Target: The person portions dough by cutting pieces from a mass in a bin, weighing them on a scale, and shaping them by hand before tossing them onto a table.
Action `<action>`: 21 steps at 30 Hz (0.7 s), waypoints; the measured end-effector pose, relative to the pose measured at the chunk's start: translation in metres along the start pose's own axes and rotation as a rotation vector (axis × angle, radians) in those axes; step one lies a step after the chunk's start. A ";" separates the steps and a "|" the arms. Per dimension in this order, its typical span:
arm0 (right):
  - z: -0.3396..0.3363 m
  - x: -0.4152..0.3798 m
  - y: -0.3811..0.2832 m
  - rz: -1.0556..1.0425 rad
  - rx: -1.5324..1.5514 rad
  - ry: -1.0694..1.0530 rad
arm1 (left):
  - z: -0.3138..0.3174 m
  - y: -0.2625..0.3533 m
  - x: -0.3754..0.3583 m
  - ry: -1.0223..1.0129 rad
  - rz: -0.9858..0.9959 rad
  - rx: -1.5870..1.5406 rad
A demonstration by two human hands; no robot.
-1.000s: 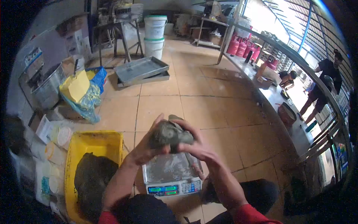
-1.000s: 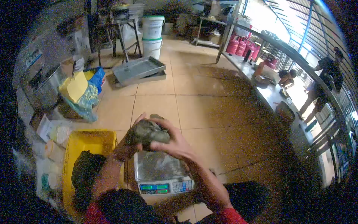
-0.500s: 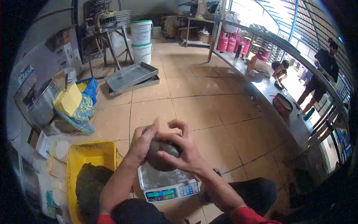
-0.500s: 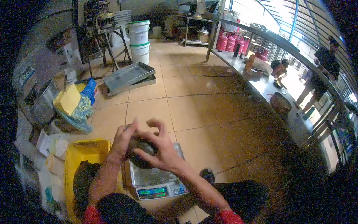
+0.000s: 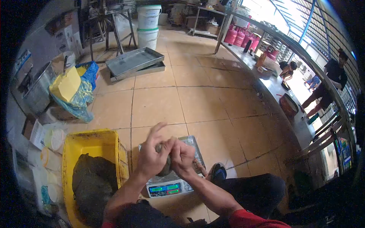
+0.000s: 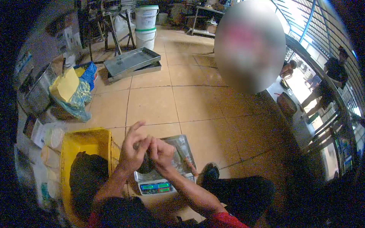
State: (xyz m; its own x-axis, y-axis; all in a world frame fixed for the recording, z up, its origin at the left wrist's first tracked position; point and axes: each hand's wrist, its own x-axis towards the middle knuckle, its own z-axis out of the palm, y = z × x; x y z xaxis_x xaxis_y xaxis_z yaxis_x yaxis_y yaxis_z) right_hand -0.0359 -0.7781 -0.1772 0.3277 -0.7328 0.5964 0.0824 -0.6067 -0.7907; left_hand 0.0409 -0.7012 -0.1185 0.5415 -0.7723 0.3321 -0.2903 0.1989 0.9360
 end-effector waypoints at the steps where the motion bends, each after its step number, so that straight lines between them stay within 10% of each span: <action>1: 0.001 -0.002 -0.002 -0.111 0.058 -0.008 | -0.009 0.000 0.007 -0.119 0.266 0.377; 4: -0.009 0.016 -0.042 -0.351 0.040 -0.140 | -0.037 -0.006 0.020 -0.467 0.608 0.695; 8: -0.002 0.041 -0.055 -0.633 -0.162 -0.097 | -0.036 0.007 0.014 -0.669 0.120 -0.086; 11: 0.002 0.068 -0.066 -0.393 -0.525 -0.048 | -0.031 0.008 0.019 -0.502 0.018 0.005; 13: -0.018 0.064 -0.026 0.104 0.205 -0.175 | -0.029 0.011 0.020 -0.433 -0.318 -0.158; 15: -0.019 0.033 -0.016 0.826 1.054 -0.084 | -0.017 -0.010 0.013 0.011 -0.069 -0.256; 19: -0.030 0.001 0.033 0.742 0.616 -0.188 | -0.015 -0.096 -0.008 -0.391 0.033 -0.454; 21: -0.033 -0.009 0.065 0.672 0.099 -0.240 | -0.017 -0.116 -0.020 0.062 -0.160 -0.683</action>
State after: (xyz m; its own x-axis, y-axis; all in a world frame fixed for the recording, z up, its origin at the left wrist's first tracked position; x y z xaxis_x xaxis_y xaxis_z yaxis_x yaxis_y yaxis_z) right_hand -0.0646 -0.8213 -0.2291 0.5347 -0.8428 -0.0616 -0.1284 -0.0090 -0.9917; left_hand 0.0771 -0.6986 -0.2321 0.5864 -0.7918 0.1708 0.3459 0.4355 0.8311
